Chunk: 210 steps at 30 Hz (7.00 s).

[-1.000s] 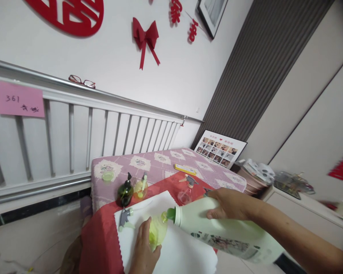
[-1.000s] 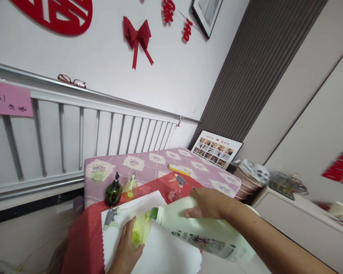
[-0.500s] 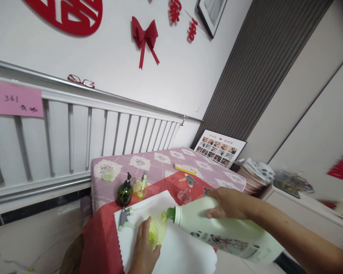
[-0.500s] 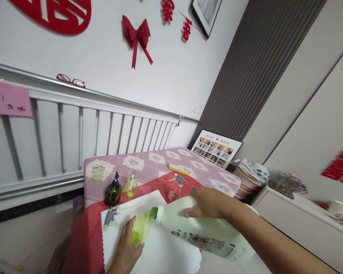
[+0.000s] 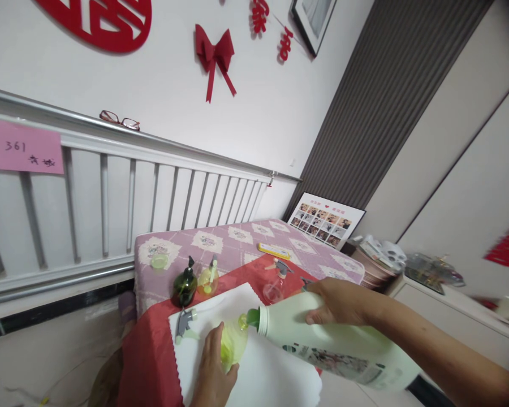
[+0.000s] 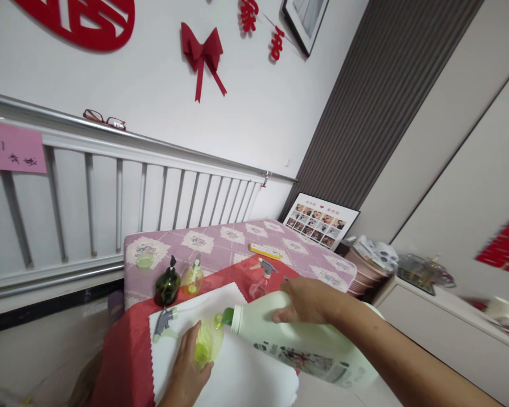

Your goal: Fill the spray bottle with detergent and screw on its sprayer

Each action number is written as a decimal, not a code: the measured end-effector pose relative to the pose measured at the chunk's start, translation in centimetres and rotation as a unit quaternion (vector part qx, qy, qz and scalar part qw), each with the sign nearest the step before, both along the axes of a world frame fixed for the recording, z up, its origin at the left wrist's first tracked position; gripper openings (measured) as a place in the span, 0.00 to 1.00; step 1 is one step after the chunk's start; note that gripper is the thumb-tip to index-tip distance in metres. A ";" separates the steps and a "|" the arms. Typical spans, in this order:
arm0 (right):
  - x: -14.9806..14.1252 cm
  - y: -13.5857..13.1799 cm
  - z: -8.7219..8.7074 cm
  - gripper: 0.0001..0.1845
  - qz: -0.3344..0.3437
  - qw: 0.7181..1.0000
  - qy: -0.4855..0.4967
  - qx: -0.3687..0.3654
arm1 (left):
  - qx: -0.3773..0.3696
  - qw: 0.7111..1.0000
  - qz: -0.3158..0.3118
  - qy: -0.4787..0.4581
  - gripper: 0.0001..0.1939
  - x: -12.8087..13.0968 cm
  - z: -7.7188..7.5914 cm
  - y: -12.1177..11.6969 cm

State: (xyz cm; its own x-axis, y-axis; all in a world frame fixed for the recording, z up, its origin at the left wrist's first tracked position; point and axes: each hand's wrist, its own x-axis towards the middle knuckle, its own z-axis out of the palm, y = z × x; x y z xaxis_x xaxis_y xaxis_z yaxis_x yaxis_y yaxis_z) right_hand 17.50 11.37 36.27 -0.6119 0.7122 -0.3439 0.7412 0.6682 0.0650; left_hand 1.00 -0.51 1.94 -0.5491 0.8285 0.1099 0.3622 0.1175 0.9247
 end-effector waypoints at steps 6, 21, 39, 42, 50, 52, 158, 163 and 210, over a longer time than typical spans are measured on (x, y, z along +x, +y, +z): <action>0.3 0.2 -0.2 0.23 -0.007 1.000 0.009 0.004 | -0.002 1.000 0.005 0.004 0.43 0.1 0.2 0.2; 0.1 0.0 0.0 0.25 0.001 1.000 0.006 -0.001 | -0.016 1.000 0.009 0.015 0.43 0.1 -0.4 0.4; 0.2 -0.2 0.1 0.24 0.004 1.000 0.005 0.001 | 0.031 0.999 0.020 0.014 0.41 0.2 0.1 -0.1; 0.0 -0.4 0.2 0.23 0.003 1.000 -0.001 0.001 | 0.028 0.999 0.021 0.019 0.41 0.2 0.2 -0.1; -0.2 -0.6 0.5 0.23 -0.001 1.000 0.006 -0.004 | 0.012 1.000 0.016 0.021 0.41 0.2 0.3 0.1; -0.2 -0.5 0.4 0.23 -0.001 1.000 0.006 -0.002 | 0.008 1.000 0.015 0.021 0.41 0.3 0.2 0.1; -0.6 -0.9 0.7 0.22 -0.006 1.000 0.012 -0.018 | 0.006 1.000 0.027 0.014 0.42 0.2 0.1 -0.1; -0.5 -0.9 0.7 0.21 -0.008 1.000 0.012 -0.024 | 0.001 1.000 0.027 0.016 0.42 0.1 0.0 0.0; -0.5 -0.9 0.7 0.21 0.002 1.000 0.021 -0.023 | -0.006 1.000 0.020 0.013 0.43 -0.3 -1.2 0.6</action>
